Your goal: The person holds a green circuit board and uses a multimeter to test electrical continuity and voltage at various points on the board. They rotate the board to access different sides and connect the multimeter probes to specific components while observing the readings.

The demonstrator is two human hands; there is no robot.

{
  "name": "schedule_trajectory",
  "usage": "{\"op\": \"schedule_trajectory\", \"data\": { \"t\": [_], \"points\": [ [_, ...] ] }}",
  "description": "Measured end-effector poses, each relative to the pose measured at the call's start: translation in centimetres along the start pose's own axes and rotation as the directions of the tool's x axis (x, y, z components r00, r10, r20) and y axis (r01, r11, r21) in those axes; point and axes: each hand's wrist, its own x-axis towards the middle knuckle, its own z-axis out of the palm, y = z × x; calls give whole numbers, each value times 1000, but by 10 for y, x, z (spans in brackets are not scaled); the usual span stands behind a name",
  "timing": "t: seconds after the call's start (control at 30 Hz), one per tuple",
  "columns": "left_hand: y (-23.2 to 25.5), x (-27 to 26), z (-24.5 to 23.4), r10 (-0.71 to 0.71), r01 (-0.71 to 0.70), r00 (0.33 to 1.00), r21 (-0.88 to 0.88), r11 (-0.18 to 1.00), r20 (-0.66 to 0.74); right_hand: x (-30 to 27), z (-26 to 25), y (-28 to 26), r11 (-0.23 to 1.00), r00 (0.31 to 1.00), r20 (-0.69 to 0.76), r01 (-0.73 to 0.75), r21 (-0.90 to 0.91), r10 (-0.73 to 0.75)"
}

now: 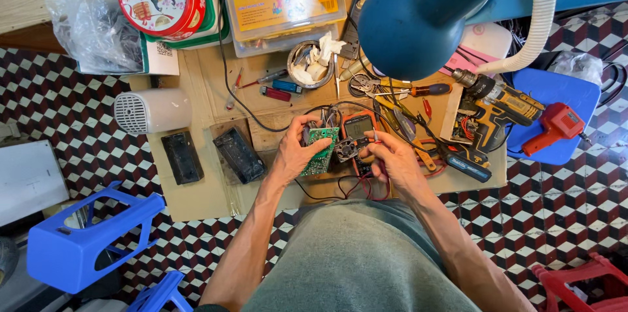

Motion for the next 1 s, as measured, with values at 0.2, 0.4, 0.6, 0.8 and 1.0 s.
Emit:
{"op": "schedule_trajectory", "data": {
  "t": [0.2,0.4,0.6,0.8,1.0],
  "points": [
    [-44,3,-19,63,-67,997,85,994,47,-54,-19,-41,996,998,-53,40,-81,-44],
    [-112,20,-36,-3,-3,999,156,988,38,-91,-32,-68,951,942,-148,307,21,-301],
    [-153,36,-33,-23,22,1000,206,978,5,-83,-11,-58,965,953,-174,229,-126,-249],
    [-146,33,-21,109,-55,981,311,949,-158,-75,13,-24,966,979,-75,173,-194,-190],
    [-126,-13,-14,278,-66,854,437,897,-441,-76,28,-8,955,973,-123,161,-250,-196]
  ]
}}
